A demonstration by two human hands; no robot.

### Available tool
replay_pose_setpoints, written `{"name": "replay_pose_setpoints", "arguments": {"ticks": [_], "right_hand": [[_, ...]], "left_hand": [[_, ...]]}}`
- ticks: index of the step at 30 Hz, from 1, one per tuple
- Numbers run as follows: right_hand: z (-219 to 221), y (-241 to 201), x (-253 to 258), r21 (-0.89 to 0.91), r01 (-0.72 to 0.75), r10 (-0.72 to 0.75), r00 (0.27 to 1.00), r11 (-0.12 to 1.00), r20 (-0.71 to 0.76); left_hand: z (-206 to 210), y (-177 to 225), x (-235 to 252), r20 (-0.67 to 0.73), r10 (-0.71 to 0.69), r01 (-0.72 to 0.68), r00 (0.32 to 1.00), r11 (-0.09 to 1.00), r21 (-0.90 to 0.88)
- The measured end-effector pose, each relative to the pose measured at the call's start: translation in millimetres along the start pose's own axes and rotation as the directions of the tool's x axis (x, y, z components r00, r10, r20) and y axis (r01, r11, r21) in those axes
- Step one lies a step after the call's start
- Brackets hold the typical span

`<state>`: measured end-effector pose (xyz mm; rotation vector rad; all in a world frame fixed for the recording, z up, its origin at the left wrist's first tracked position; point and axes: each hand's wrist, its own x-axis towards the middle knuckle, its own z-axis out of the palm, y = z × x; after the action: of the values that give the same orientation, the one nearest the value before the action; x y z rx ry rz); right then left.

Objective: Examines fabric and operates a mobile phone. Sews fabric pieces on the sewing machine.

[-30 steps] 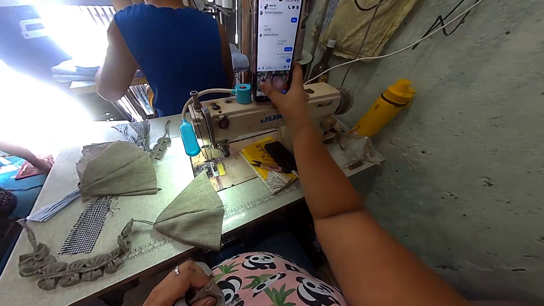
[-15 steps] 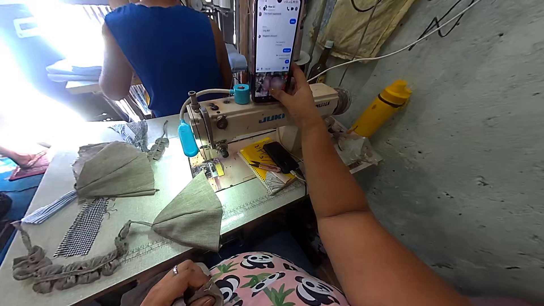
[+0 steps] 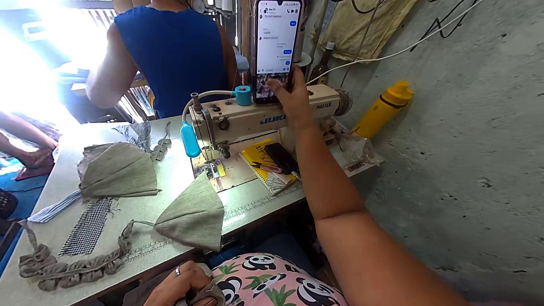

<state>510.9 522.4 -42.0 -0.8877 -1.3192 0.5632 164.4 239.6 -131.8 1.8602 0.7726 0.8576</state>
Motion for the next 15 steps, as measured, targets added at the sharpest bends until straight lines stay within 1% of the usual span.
{"name": "replay_pose_setpoints", "arguments": {"ticks": [2,3,8,11,15], "right_hand": [[5,2,1,-0.04,0.008,-0.01,0.999,0.999,-0.048],[5,3,2,-0.048,0.014,-0.017,0.999,0.999,-0.047],[-10,-3,3,0.045,-0.022,0.02,0.999,0.999,0.034],[-16,-6,5,0.105,-0.09,0.087,0.996,0.99,0.036],[-12,-5,10,0.108,-0.096,0.096,0.995,0.99,0.006]], "left_hand": [[0,0,-1,-0.004,-0.006,0.006,1.0,1.0,-0.008],[0,0,-1,-0.006,-0.009,0.009,1.0,1.0,-0.012],[-1,-2,-3,-0.01,-0.014,0.014,1.0,1.0,-0.01],[0,-2,-2,-0.004,-0.007,0.007,1.0,1.0,-0.02],[-2,-3,-3,-0.004,0.0,0.0,1.0,1.0,-0.023]]}}
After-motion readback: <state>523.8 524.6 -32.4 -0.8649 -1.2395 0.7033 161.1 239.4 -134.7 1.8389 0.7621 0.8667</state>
